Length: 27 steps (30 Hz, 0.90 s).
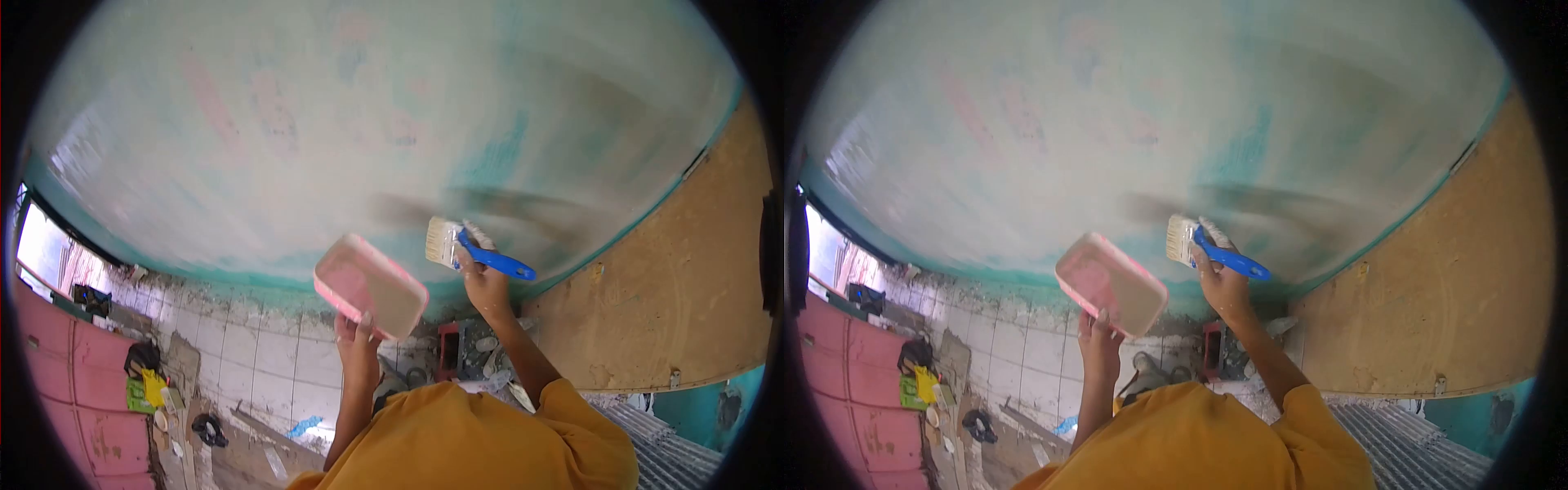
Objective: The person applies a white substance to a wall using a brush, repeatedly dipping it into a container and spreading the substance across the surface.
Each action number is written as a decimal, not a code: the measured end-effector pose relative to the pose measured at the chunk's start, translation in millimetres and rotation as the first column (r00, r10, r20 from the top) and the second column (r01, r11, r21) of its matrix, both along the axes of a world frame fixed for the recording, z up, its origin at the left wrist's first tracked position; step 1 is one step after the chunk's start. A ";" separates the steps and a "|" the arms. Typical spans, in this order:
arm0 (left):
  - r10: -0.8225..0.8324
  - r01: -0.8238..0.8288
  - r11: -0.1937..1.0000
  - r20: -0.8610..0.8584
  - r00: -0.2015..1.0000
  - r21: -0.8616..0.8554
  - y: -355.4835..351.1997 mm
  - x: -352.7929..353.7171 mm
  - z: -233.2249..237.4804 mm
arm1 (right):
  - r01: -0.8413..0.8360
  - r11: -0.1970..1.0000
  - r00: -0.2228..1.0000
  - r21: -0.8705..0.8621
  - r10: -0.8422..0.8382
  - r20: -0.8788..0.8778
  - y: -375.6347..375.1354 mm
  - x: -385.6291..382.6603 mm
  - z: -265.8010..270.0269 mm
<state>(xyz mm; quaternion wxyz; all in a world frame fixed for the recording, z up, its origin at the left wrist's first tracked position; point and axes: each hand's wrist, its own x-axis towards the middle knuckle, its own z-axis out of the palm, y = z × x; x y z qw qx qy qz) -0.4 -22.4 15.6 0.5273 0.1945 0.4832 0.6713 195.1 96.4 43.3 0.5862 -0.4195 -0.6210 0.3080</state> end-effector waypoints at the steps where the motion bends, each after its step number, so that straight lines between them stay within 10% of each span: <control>1: 0.017 -0.017 1.000 0.002 1.000 -0.022 2.5 0.4 3.1 | -0.096 0.985 0.942 -0.141 0.045 -0.332 -12.4 -4.9 5.9; 15: -0.116 0.116 0.980 -0.013 0.993 0.163 1.7 19.8 2.1 | -0.113 0.989 0.976 -0.099 0.129 0.177 -80.4 0.6 -3.4; 17: -0.124 0.127 0.977 -0.023 0.992 0.172 -2.8 17.2 -0.1 | -0.094 0.996 0.834 -0.008 0.083 0.545 -80.4 -2.9 5.6; 21: -0.130 0.137 0.976 -0.049 0.990 0.168 -2.9 17.9 -0.6 | -0.074 0.982 0.860 0.173 -0.025 0.510 -73.6 -5.9 -2.6; 27: -0.113 0.111 0.990 0.015 0.993 0.090 3.8 18.2 1.1 | 0.161 0.986 0.969 -0.044 -0.150 0.199 -78.4 2.8 -8.8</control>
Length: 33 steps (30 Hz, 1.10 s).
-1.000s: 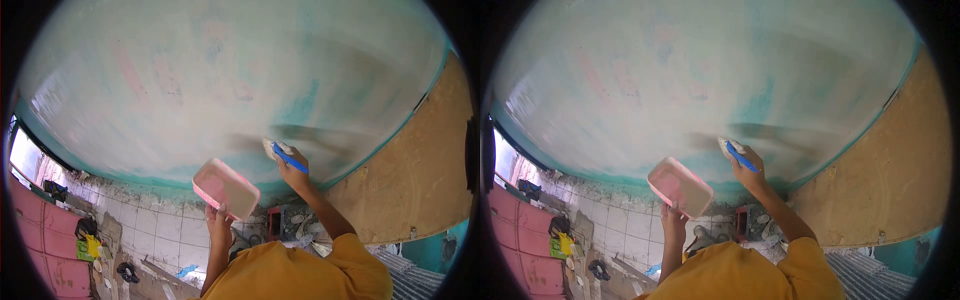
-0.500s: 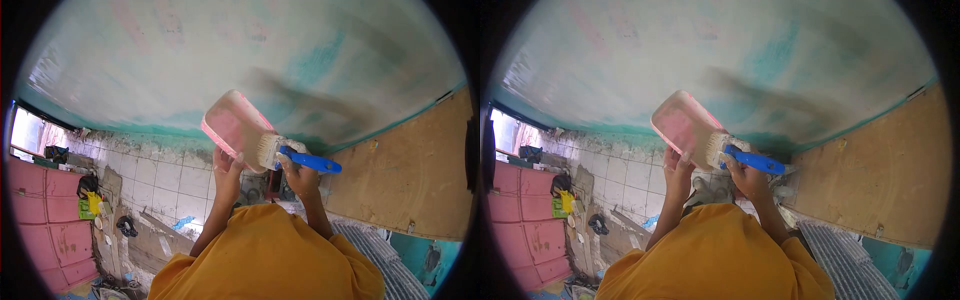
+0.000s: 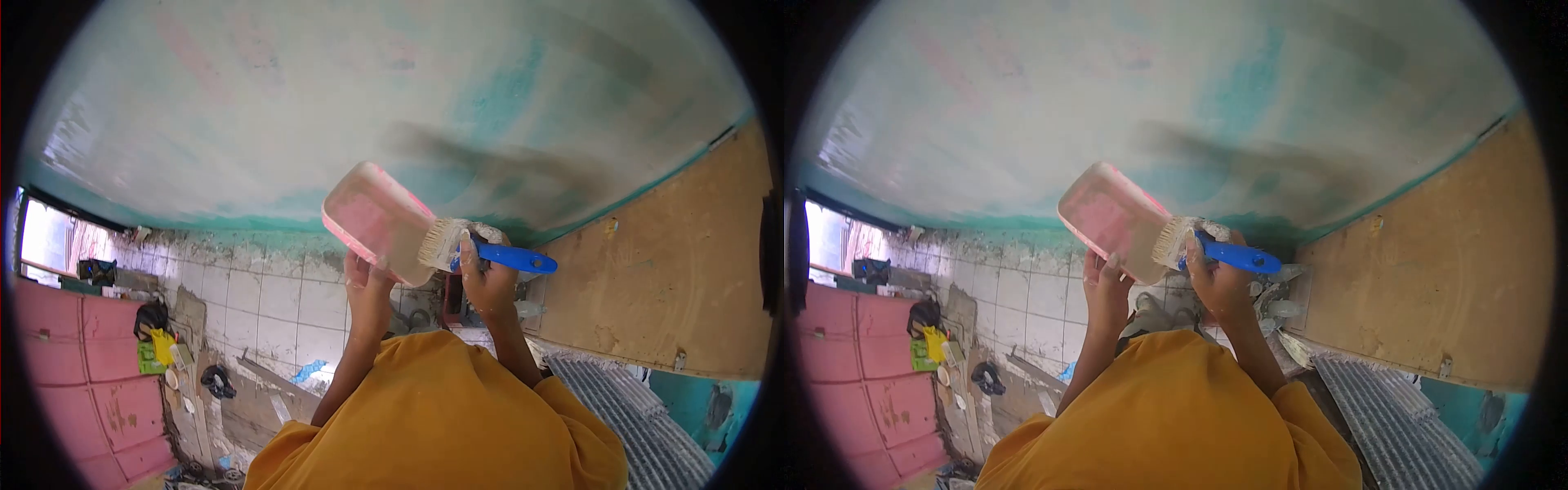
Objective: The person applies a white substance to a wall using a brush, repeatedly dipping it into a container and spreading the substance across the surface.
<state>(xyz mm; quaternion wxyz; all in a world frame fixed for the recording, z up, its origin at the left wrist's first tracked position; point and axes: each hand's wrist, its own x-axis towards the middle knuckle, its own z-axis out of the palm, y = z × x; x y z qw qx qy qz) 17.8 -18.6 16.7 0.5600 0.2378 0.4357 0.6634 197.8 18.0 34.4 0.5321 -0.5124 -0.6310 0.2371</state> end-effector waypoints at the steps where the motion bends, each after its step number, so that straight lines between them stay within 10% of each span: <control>1: 0.008 -0.008 0.999 0.020 1.000 -0.036 2.3 -2.6 -0.9 | 0.032 0.997 0.999 0.074 -0.035 0.029 3.5 -0.9 -5.4; 14: -0.194 0.214 0.970 0.163 0.967 -0.119 38.1 -18.9 -6.7 | 0.309 0.943 0.899 -0.128 -0.333 -0.285 40.9 25.0 -1.8; 24: -0.403 0.417 0.889 0.113 0.908 -0.189 81.3 -107.7 -11.2 | 0.564 0.811 0.695 0.157 -0.364 -0.620 165.6 -1.4 103.7; 31: -0.484 0.488 0.846 0.074 0.872 -0.216 104.7 -168.0 -20.9 | 0.661 0.744 0.429 0.099 -0.267 -0.863 214.9 -23.0 -32.6; 33: -0.505 0.508 0.829 0.080 0.860 -0.232 109.3 -179.8 -25.9 | 0.683 0.722 0.362 -0.112 -0.467 -0.807 205.6 -30.5 -70.5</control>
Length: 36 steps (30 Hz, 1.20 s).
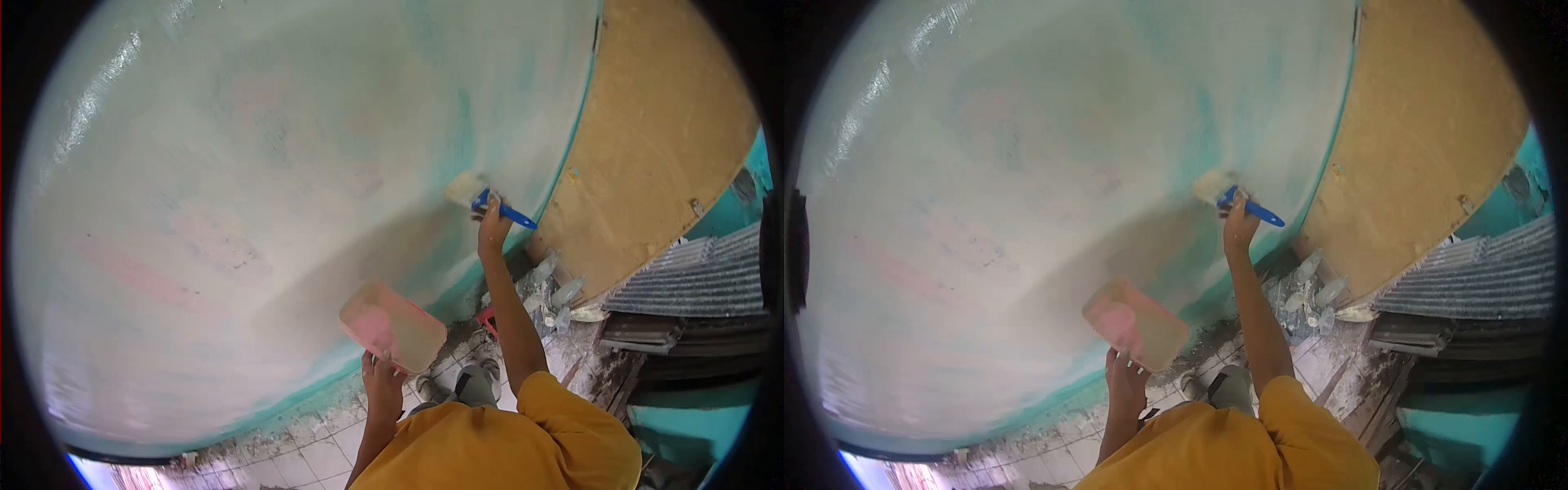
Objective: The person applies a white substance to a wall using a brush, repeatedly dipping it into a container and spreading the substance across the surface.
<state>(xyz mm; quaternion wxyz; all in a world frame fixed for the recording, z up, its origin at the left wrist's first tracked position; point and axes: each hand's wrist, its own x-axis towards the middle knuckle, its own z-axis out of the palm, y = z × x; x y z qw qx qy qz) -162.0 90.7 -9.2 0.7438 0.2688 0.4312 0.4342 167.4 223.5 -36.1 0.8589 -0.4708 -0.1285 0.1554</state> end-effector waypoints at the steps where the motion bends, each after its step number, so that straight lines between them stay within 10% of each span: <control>1: -0.003 0.002 1.000 -0.006 1.000 -0.024 -0.8 -6.4 -2.4 | 0.015 1.000 1.000 -0.003 -0.016 -0.003 -4.1 -1.1 -8.3; 5: -0.042 0.043 0.998 0.019 0.999 -0.055 1.2 -20.6 -6.9 | 0.055 0.986 0.994 -0.159 -0.039 0.104 -7.1 7.9 20.1; 9: -0.086 0.087 0.995 0.044 0.995 -0.040 4.3 -26.3 -7.9 | 0.183 0.949 0.875 -0.258 -0.038 0.482 -1.9 22.4 158.4; 14: -0.112 0.113 0.994 0.065 0.992 -0.009 4.4 -28.0 -8.1 | -0.004 0.989 0.919 0.145 -0.054 0.391 1.9 25.0 242.2; 23: -0.099 0.098 0.995 0.084 0.992 0.013 2.3 -36.4 -10.8 | 0.068 0.997 0.998 -0.034 -0.068 0.006 -4.8 9.4 33.1; 26: -0.109 0.108 0.994 0.078 0.991 0.018 3.8 -33.5 -7.6 | -0.003 0.924 0.989 -0.381 0.059 0.134 -19.5 20.1 32.2; 31: -0.120 0.119 0.993 0.085 0.989 0.019 2.7 -31.5 -7.2 | 0.008 0.983 0.911 -0.185 0.069 0.408 -1.9 51.2 192.8; 36: -0.118 0.117 0.993 0.087 0.989 0.026 0.4 -31.4 -2.3 | -0.153 0.946 0.944 0.285 0.054 0.326 -4.9 38.7 278.5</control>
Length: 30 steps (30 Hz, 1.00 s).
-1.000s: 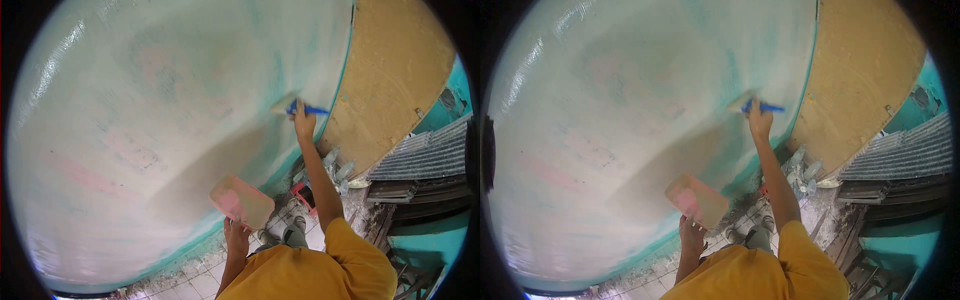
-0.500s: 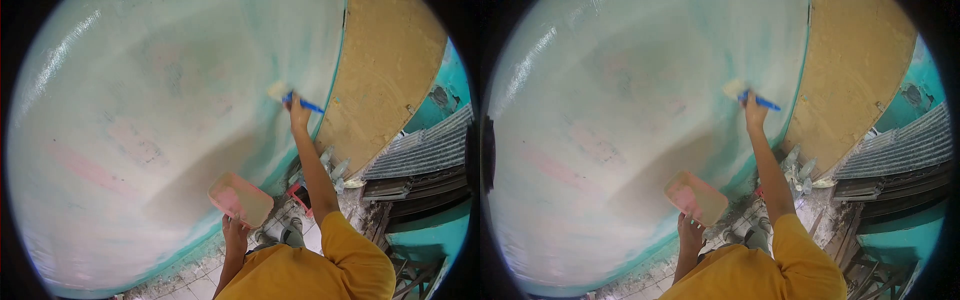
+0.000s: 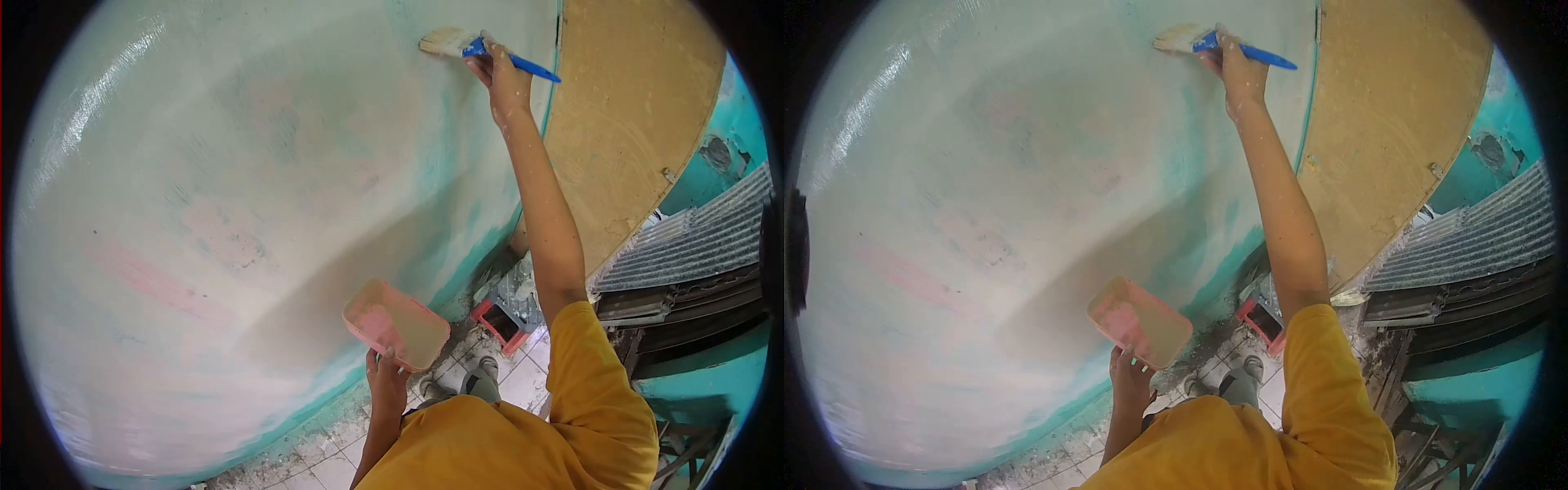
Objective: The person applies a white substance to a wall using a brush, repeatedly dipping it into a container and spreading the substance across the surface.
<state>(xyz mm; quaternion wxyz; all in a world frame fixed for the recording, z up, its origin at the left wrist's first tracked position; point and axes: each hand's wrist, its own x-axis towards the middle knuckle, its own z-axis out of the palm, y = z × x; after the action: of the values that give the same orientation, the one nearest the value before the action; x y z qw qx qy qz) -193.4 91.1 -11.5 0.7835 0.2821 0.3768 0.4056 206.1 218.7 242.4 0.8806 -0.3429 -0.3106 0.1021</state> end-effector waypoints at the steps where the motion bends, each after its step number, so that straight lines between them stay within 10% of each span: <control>1: 0.001 -0.001 1.000 -0.012 1.000 -0.015 0.0 -1.0 0.2 | 0.002 1.000 1.000 -0.001 -0.002 -0.003 2.0 1.5 -14.8; 9: 0.014 -0.014 1.000 0.008 1.000 -0.002 -2.4 -1.9 -0.5 | 0.019 0.854 0.956 -0.519 -0.167 -0.241 -7.0 -13.7 -241.5; 14: 0.012 -0.012 1.000 0.002 1.000 -0.009 -0.8 -0.8 -1.0 | 0.192 0.787 0.979 -0.587 -0.109 0.174 12.0 32.0 -143.8; 20: 0.010 -0.010 1.000 0.014 1.000 -0.016 1.8 1.7 -1.4 | 0.021 1.000 1.000 0.001 -0.021 0.022 3.3 7.2 2.1; 30: 0.002 0.000 0.999 0.030 1.000 -0.046 4.0 2.1 -5.2 | -0.135 0.794 0.936 -0.592 -0.093 -0.339 -21.2 -18.4 -235.5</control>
<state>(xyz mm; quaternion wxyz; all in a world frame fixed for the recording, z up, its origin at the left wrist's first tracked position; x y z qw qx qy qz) -191.3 95.1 -16.7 0.7951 0.2578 0.3746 0.4014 187.7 197.5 6.9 0.7636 -0.5795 -0.1031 0.2654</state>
